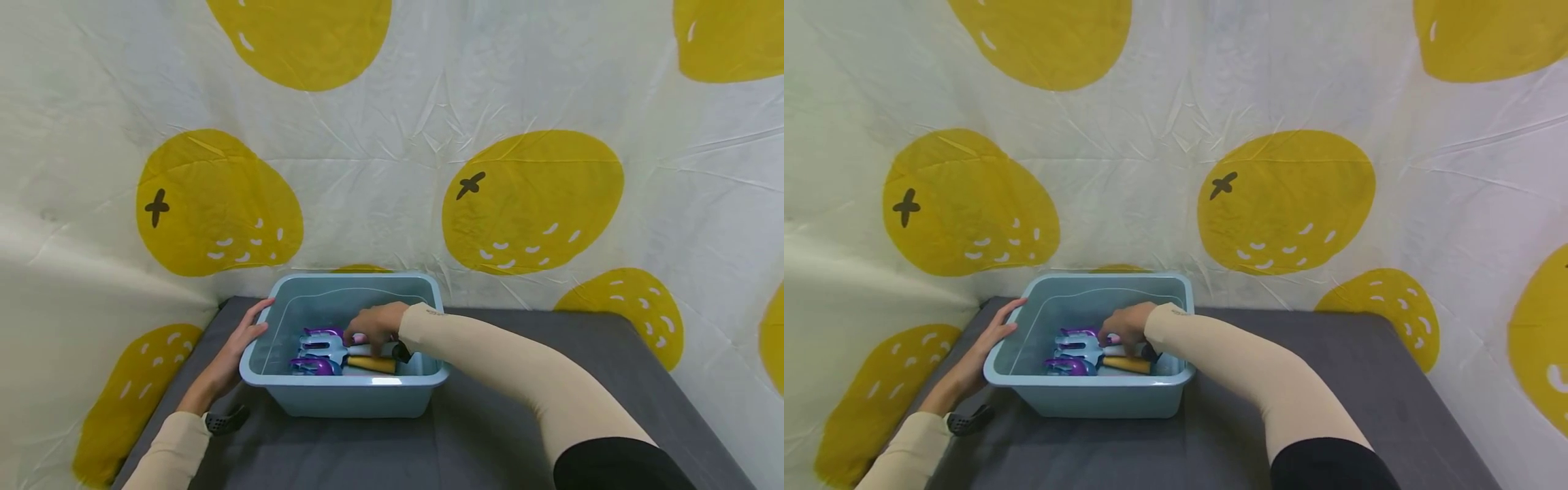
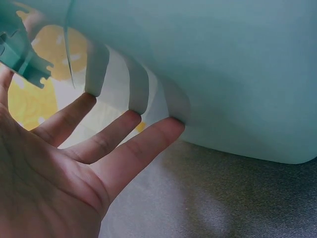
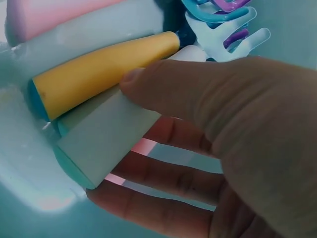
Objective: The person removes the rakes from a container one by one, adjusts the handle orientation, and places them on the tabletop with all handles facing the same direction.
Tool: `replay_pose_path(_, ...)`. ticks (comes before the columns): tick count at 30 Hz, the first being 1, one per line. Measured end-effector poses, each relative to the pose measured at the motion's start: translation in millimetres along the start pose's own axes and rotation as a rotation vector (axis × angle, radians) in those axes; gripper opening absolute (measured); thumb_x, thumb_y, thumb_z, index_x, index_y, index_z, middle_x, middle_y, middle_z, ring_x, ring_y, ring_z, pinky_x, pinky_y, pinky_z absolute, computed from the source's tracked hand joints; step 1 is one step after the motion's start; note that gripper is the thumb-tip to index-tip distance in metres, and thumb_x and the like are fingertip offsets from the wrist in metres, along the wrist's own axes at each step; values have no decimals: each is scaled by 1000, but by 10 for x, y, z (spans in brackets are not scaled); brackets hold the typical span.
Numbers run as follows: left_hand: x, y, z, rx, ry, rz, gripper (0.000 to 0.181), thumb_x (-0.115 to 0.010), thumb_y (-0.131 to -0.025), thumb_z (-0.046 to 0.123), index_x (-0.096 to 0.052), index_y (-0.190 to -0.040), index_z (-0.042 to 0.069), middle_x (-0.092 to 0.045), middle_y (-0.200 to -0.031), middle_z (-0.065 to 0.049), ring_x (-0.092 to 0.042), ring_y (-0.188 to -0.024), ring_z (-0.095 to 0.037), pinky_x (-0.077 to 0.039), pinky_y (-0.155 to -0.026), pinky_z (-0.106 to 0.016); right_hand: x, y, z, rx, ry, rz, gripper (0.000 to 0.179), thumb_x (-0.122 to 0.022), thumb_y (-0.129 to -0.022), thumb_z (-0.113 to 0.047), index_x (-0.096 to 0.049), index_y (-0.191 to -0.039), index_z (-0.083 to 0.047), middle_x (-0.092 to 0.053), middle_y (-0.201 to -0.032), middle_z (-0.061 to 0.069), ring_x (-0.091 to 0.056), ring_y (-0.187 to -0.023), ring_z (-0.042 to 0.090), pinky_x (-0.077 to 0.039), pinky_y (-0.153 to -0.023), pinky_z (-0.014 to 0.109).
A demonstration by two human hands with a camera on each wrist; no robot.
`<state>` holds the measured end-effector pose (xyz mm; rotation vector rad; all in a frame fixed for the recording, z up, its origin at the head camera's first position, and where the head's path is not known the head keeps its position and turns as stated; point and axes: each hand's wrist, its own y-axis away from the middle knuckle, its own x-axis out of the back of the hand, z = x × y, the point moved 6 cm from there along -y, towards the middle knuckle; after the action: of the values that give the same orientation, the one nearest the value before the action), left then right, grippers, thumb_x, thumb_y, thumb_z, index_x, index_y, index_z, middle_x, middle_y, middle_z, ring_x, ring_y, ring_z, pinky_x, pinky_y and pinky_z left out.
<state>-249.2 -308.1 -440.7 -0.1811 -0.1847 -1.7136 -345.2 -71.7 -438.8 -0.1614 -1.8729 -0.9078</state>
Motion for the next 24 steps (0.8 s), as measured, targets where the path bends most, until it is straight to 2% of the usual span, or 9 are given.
replay_pose_path(10, 1, 17, -27, -37, -14, -1, 60, -39, -109, 41, -13, -163, 31, -9, -166, -17, -34, -138, -49, -38, -108, -68, 26, 49, -38, -3, 14, 29, 58, -82, -87, -9, -64, -133, -39, -62, -131, -2, -60, -97, 20, -57, -62, 33)
replay_pose_path(20, 3, 19, -30, -20, -1, -6, 61, -38, -109, 42, -12, -163, 31, -8, -167, -16, -32, -139, -49, -38, -108, -68, 150, 186, -67, 60, 47, 63, 60, -80, -88, -8, -61, -138, -37, -58, -130, -1, -58, -98, 20, -56, -66, 32)
replay_pose_path(24, 3, 9, -31, -9, 3, -1, 61, -39, -108, 43, -13, -163, 33, -7, -167, -15, -31, -140, -49, -38, -107, -68, 199, 251, -48, 52, 47, 84, 57, -79, -89, -10, -61, -137, -36, -56, -133, 1, -54, -103, 21, -56, -66, 32)
